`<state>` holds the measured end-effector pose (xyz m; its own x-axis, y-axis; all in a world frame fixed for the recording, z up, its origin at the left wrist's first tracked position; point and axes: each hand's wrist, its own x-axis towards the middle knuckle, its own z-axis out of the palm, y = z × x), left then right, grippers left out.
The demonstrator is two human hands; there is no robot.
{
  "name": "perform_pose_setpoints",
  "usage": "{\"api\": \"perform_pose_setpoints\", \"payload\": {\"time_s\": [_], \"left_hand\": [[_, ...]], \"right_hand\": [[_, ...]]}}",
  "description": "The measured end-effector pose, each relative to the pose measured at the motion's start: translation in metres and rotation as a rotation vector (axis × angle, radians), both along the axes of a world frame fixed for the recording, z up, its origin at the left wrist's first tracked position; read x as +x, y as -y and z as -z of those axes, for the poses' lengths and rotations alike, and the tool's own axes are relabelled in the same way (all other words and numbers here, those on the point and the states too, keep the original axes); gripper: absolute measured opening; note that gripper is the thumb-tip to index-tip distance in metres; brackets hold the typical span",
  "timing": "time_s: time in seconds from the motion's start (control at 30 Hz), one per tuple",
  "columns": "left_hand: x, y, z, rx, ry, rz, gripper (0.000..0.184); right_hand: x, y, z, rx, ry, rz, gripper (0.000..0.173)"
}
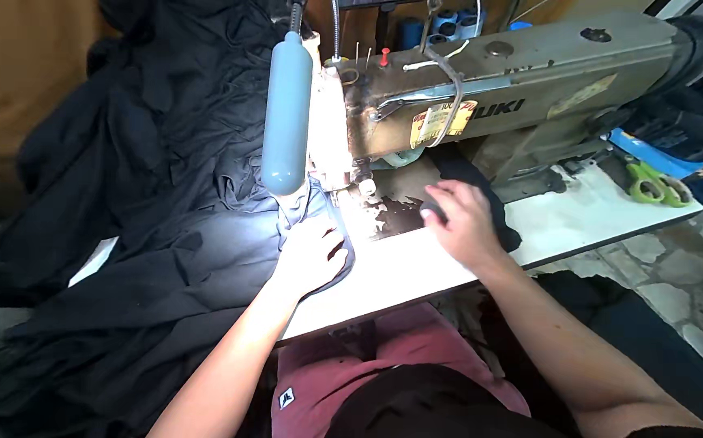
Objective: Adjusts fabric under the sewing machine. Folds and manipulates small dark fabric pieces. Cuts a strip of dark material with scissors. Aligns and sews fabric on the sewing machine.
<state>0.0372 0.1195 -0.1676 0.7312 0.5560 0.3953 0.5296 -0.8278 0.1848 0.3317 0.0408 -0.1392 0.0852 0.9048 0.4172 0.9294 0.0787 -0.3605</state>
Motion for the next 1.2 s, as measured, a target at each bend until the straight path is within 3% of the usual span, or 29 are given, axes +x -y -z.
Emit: {"api": "perform_pose_setpoints", "payload": {"time_s": [0.1,0.27,0.4,0.77,0.97,1.2], "left_hand": [[0.001,-0.008,-0.001,0.001,-0.016,0.004,0.031],[0.004,-0.021,-0.005,0.002,-0.042,-0.004,0.031],[0.005,-0.031,-0.008,-0.019,-0.041,-0.012,0.030],[0.014,-0.051,-0.016,0.023,0.073,-0.032,0.025],[0.014,-0.050,-0.017,0.010,0.083,-0.038,0.022],[0.014,-0.050,-0.015,0.016,0.056,-0.036,0.025]], "right_hand": [[0.057,0.011,-0.007,0.201,0.009,0.095,0.039],[0.139,0.016,0.015,0.256,0.062,0.317,0.049],[0.145,0.022,0.035,0.268,0.059,0.307,0.053],[0.143,0.023,0.034,0.302,0.038,0.302,0.047],[0.140,0.025,0.025,-0.039,0.037,0.331,0.035],[0.161,0.025,-0.015,0.278,0.028,0.320,0.041]]}}
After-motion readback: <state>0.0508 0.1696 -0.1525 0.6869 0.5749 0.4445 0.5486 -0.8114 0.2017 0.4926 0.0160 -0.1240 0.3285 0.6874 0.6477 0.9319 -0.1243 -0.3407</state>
